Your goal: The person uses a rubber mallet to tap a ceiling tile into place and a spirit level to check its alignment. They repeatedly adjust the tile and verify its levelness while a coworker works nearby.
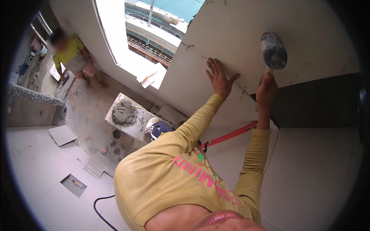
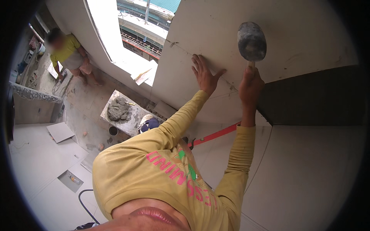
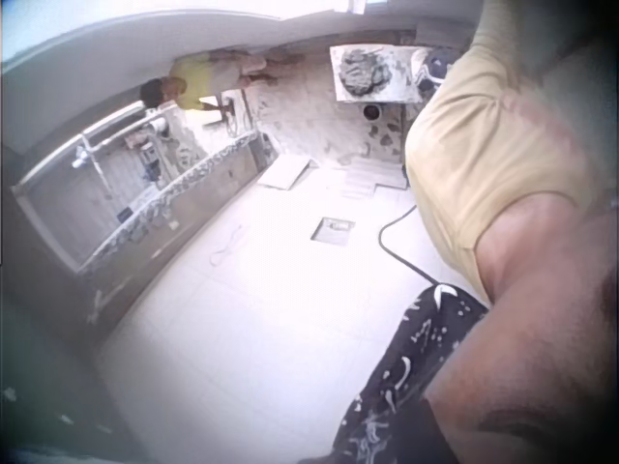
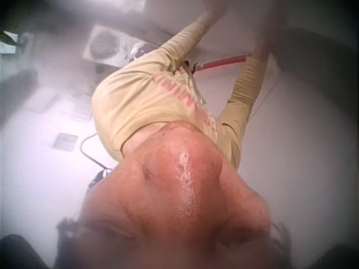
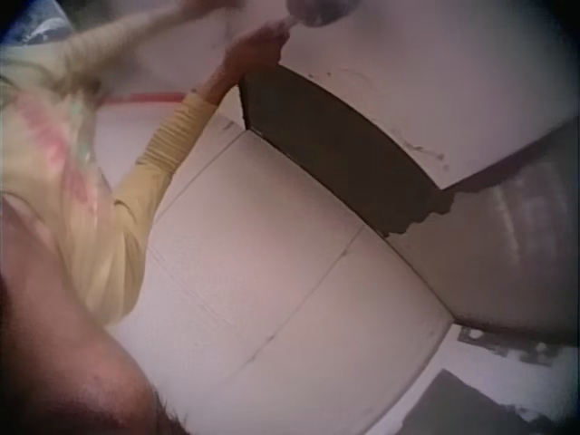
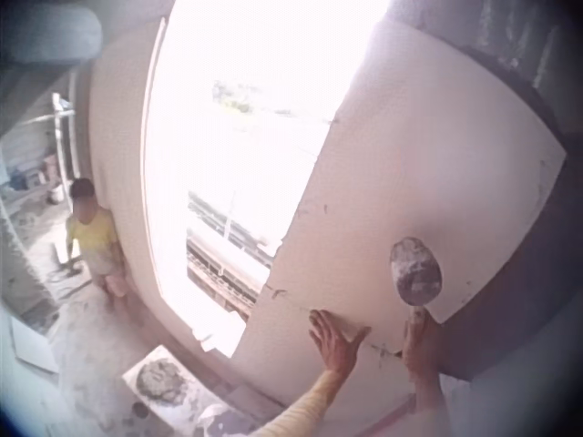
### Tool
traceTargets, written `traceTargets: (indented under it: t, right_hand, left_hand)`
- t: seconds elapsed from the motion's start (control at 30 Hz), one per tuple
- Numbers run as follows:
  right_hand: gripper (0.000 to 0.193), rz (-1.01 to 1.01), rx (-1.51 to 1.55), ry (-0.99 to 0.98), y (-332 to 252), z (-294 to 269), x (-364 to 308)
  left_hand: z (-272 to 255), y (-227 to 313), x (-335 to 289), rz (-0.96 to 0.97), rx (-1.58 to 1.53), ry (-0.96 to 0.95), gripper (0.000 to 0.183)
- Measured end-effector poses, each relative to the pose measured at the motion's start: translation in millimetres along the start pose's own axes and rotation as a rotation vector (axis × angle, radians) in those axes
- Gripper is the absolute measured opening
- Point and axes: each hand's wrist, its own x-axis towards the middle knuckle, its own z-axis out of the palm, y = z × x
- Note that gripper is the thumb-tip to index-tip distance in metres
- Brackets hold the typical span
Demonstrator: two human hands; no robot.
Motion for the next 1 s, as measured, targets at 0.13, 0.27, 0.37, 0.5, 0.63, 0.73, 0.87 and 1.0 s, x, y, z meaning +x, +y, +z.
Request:
traceTargets:
  t: [0.13,0.27,0.37,0.5,0.63,0.73,0.87,1.0]
  right_hand:
    - [0.049,0.096,-0.138,-0.058,13,-29,-13]
    - [0.044,-0.575,-0.533,0.138,29,-62,-13]
    - [0.044,-0.553,-0.327,0.187,33,-67,-4]
    - [0.053,-0.246,-0.064,0.012,30,-58,10]
    - [0.047,-0.627,-0.22,0.23,28,-58,26]
    - [0.04,-0.616,-0.302,0.23,32,-62,29]
    - [0.048,-0.293,0.017,0.013,37,-63,19]
    - [0.055,-0.361,-0.036,0.079,36,-64,17]
  left_hand:
    - [17,33,-18,0.101,-0.126,0.003,0.151]
    - [27,46,-15,0.08,-0.117,0.048,0.153]
    - [32,42,-12,0.12,-0.16,0.087,0.155]
    - [38,37,-15,0.167,-0.161,0.14,0.158]
    - [40,39,-14,0.115,-0.164,0.119,0.159]
    - [41,40,-13,0.072,-0.102,0.091,0.161]
    - [44,36,-15,0.066,-0.095,0.079,0.161]
    - [46,35,-11,0.135,-0.099,0.153,0.16]
